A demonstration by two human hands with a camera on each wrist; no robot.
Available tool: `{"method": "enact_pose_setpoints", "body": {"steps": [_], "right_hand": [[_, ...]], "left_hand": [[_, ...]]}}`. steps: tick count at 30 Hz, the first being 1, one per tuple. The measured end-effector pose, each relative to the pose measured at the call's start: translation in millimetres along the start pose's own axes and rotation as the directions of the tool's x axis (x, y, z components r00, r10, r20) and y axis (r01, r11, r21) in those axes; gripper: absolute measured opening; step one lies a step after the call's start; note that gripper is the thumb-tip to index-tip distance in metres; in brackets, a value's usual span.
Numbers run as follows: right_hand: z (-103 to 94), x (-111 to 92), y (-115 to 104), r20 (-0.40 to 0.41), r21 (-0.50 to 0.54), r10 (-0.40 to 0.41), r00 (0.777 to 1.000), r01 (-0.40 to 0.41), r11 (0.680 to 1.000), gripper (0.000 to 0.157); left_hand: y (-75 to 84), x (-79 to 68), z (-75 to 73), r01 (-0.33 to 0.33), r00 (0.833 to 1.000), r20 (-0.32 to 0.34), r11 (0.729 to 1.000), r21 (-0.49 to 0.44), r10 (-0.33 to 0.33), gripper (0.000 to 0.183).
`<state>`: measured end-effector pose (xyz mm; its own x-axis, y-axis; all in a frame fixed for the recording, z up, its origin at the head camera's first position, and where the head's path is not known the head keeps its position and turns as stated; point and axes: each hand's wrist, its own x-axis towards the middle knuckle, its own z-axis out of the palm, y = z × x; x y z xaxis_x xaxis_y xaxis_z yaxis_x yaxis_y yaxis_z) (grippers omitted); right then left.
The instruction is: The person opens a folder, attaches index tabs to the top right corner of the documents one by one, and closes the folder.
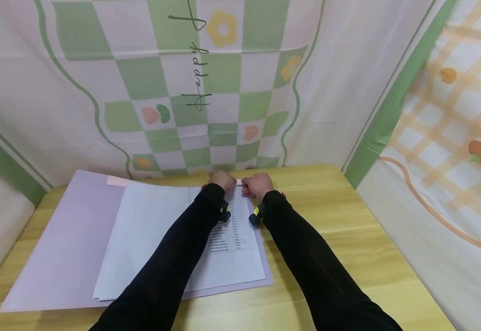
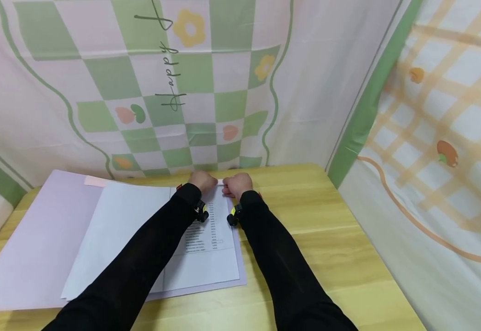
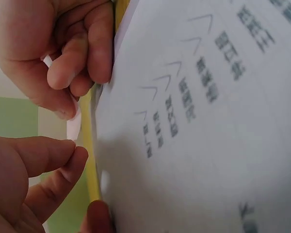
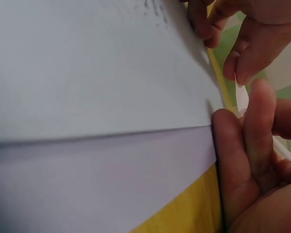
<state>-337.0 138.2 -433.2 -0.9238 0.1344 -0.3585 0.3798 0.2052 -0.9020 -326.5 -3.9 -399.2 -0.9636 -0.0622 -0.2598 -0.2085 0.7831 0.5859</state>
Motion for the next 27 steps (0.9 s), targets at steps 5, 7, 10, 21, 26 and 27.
{"method": "enact_pose_setpoints", "body": {"steps": [5, 7, 10, 21, 26, 27], "right_hand": [[1.7, -0.6, -0.6, 0.002, -0.004, -0.004, 1.000, 0.004, 1.000, 0.015], [1.5, -1.5, -1.3, -0.002, -0.011, -0.002, 1.000, 0.002, 1.000, 0.016], [2.2, 2.9, -0.4, -0.017, -0.027, 0.011, 1.000, -0.012, 1.000, 0.016], [2.2, 3.6, -4.0, -0.018, -0.028, -0.008, 1.000, 0.008, 1.000, 0.011], [2.7, 2.4, -3.2, -0.012, -0.011, -0.008, 1.000, 0.008, 1.000, 0.010], [3.0, 2.8, -2.5, -0.015, -0.007, -0.008, 1.000, 0.008, 1.000, 0.010]], "left_hand": [[0.8, 4.0, 3.1, 0.022, 1.000, -0.002, 1.000, 0.010, -0.022, 0.050], [0.8, 7.2, 4.7, 0.026, 1.000, 0.003, 0.999, 0.024, -0.026, 0.050], [1.6, 8.8, 5.3, 0.022, 1.000, 0.007, 0.998, 0.063, -0.023, 0.048], [5.5, 8.6, 3.8, 0.058, 0.998, 0.012, 0.997, 0.047, -0.059, 0.049], [5.8, 8.9, 5.0, 0.074, 0.997, 0.020, 0.996, 0.052, -0.075, 0.047], [6.0, 8.6, 5.2, 0.077, 0.997, 0.020, 0.995, 0.058, -0.079, 0.047]]}}
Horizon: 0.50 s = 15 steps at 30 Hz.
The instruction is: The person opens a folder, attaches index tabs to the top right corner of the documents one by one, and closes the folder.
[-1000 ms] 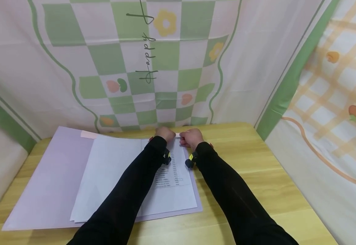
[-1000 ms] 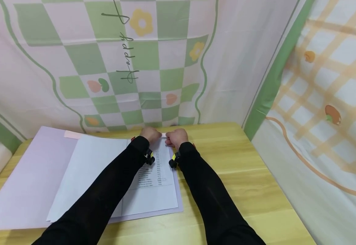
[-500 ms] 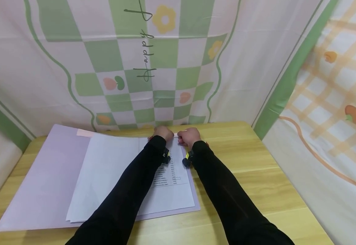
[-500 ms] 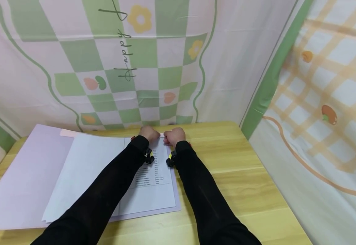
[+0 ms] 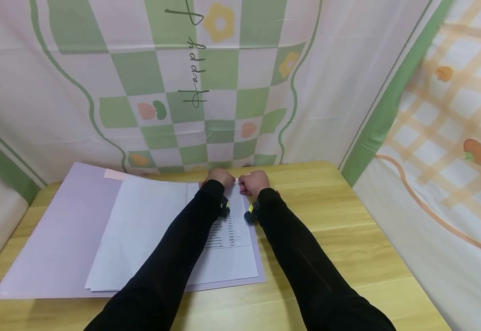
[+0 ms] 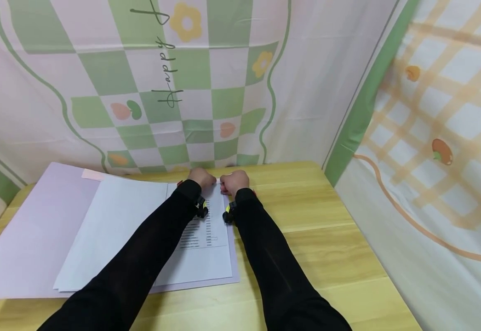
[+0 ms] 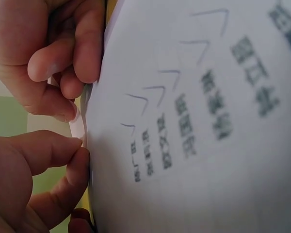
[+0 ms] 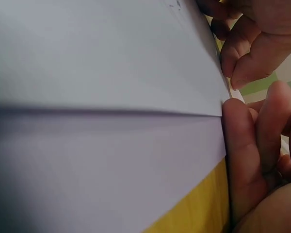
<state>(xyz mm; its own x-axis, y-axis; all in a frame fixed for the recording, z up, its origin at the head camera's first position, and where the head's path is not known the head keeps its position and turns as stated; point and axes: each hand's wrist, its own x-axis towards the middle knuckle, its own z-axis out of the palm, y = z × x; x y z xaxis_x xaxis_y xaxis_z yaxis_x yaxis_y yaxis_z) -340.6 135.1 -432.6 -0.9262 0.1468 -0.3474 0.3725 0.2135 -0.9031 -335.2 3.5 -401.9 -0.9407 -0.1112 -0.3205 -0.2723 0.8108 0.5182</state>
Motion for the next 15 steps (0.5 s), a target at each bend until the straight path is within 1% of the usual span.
{"method": "enact_pose_setpoints", "body": {"steps": [4, 7, 11, 15], "right_hand": [[0.9, -0.8, 1.3, -0.013, -0.003, -0.014, 1.000, 0.014, 1.000, 0.011], [1.3, -0.2, 1.9, -0.022, -0.028, -0.023, 1.000, 0.022, 0.999, 0.012], [1.5, 2.1, 3.0, -0.025, -0.058, -0.020, 0.999, 0.019, 0.998, 0.012], [1.9, 2.0, 3.9, -0.024, -0.060, -0.013, 1.000, 0.011, 0.998, 0.011]], "left_hand": [[1.2, -0.5, -0.1, 0.013, 1.000, -0.005, 1.000, 0.005, -0.013, 0.045], [1.1, 1.4, 0.4, 0.023, 1.000, 0.000, 1.000, 0.001, -0.023, 0.045], [0.0, 4.9, 2.3, 0.032, 0.999, 0.011, 0.999, -0.006, -0.032, 0.047], [-0.1, 3.8, 3.2, 0.040, 0.999, 0.005, 0.999, -0.016, -0.040, 0.049]]}}
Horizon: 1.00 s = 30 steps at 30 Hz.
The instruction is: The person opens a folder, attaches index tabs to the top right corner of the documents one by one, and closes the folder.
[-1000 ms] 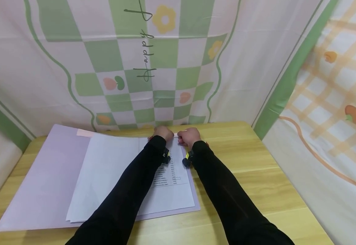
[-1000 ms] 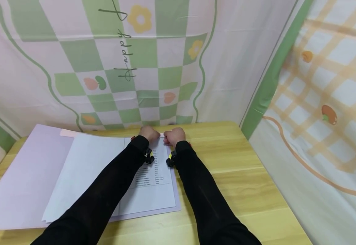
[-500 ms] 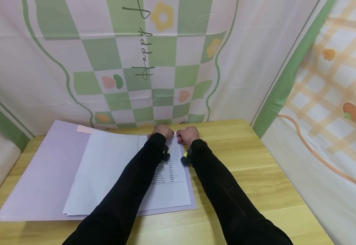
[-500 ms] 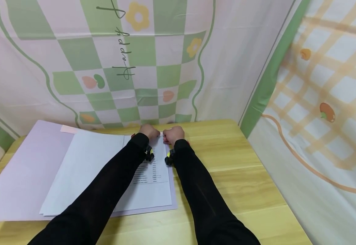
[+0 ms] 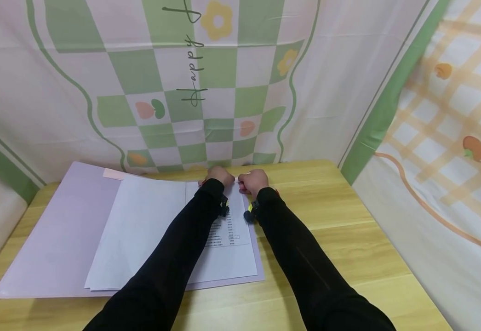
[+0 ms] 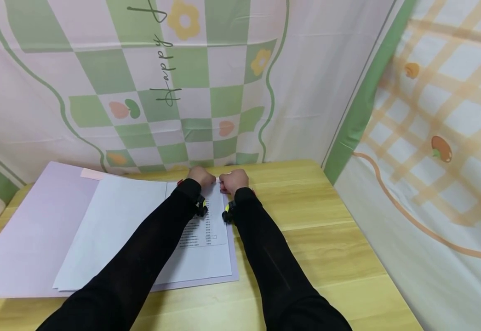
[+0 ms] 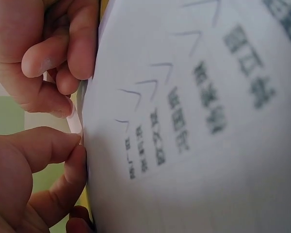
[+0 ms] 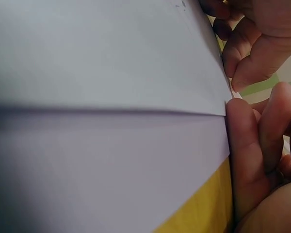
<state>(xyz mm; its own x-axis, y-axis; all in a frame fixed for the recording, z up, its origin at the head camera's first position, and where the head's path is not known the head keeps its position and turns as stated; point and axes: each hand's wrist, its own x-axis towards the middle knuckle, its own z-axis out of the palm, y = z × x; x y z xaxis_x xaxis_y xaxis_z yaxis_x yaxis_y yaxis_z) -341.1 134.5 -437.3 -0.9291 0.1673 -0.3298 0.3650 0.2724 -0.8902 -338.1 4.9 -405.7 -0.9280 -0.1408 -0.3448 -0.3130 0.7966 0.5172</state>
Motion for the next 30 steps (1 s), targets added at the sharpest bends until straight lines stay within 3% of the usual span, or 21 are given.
{"method": "enact_pose_setpoints", "body": {"steps": [8, 17, 21, 25, 30], "right_hand": [[-0.4, -0.8, -0.1, 0.003, -0.024, -0.004, 1.000, 0.004, 1.000, 0.013], [0.4, 4.0, -0.6, 0.001, -0.038, 0.027, 1.000, -0.027, 0.999, 0.012], [1.8, 3.6, -2.0, -0.009, -0.024, 0.055, 0.998, -0.055, 0.998, 0.019], [2.0, 2.8, -3.4, -0.022, -0.025, 0.058, 0.998, -0.059, 0.998, 0.027], [2.3, 0.2, -5.8, -0.028, -0.050, 0.034, 0.999, -0.035, 0.998, 0.024]], "left_hand": [[-1.9, -5.8, 2.5, -0.016, 0.998, -0.055, 1.000, 0.017, 0.017, 0.039], [-1.9, 0.9, 3.6, -0.014, 1.000, -0.014, 0.998, 0.066, 0.015, 0.048], [-3.9, -1.1, 1.2, -0.021, 1.000, -0.007, 0.998, 0.060, 0.022, 0.048], [-3.6, -2.3, -1.2, -0.025, 1.000, -0.008, 0.999, 0.035, 0.025, 0.046], [-3.4, -0.7, 1.3, -0.006, 0.999, -0.045, 1.000, 0.023, 0.007, 0.041]]}}
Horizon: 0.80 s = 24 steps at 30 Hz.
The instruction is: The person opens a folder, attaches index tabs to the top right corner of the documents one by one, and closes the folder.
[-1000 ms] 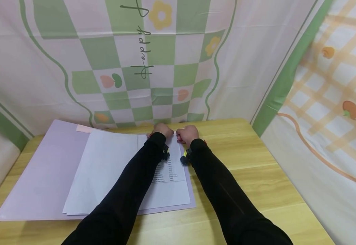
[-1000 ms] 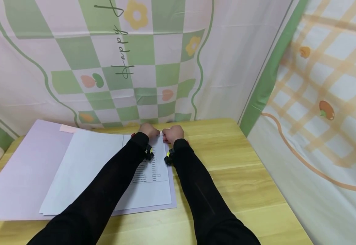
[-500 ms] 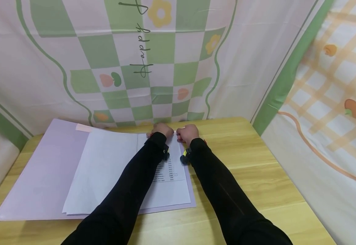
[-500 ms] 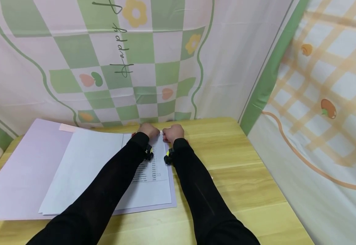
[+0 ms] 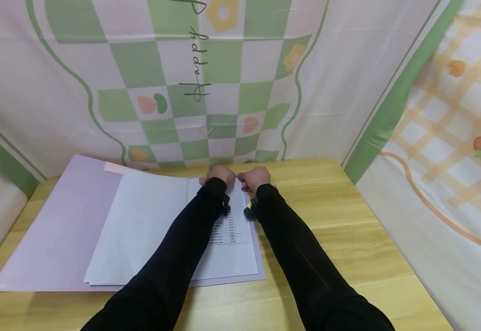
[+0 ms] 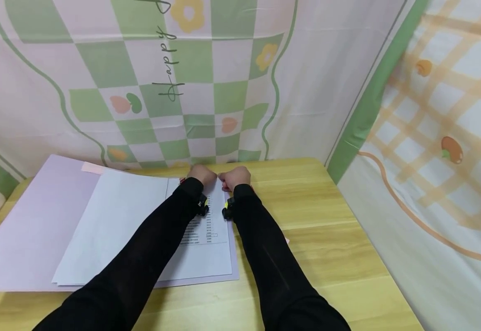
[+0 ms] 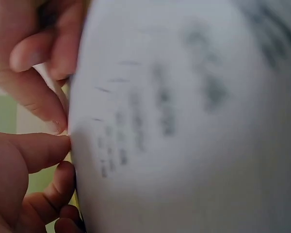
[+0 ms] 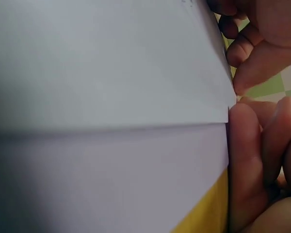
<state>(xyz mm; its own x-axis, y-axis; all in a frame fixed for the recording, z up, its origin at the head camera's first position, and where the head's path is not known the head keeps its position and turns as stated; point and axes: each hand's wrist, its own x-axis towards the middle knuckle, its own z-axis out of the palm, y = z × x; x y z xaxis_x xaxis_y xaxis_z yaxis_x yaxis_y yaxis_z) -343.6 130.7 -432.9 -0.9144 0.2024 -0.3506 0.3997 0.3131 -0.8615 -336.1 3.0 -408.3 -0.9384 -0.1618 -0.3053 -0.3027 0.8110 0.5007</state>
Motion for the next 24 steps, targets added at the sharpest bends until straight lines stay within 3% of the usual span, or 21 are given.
{"method": "enact_pose_setpoints", "body": {"steps": [6, 14, 21, 24], "right_hand": [[-3.4, -3.4, -4.1, -0.007, -0.017, -0.028, 1.000, 0.028, 0.999, 0.023], [-1.2, 2.4, -3.5, -0.014, -0.020, 0.015, 1.000, -0.016, 1.000, 0.020], [-0.1, 3.0, -2.4, -0.043, -0.126, -0.009, 0.999, 0.003, 0.992, 0.021], [0.2, -0.6, -1.2, -0.039, -0.088, -0.021, 0.999, 0.017, 0.996, 0.017]], "left_hand": [[1.7, 1.4, 2.7, -0.016, 0.999, -0.028, 1.000, 0.001, 0.016, 0.044], [-1.6, 16.5, 8.3, 0.002, 1.000, -0.008, 1.000, -0.011, -0.002, 0.039], [-3.5, 19.5, 10.4, 0.016, 1.000, 0.002, 1.000, 0.005, -0.016, 0.044], [-4.2, 19.4, 12.1, 0.019, 1.000, 0.002, 1.000, 0.009, -0.019, 0.044]]}}
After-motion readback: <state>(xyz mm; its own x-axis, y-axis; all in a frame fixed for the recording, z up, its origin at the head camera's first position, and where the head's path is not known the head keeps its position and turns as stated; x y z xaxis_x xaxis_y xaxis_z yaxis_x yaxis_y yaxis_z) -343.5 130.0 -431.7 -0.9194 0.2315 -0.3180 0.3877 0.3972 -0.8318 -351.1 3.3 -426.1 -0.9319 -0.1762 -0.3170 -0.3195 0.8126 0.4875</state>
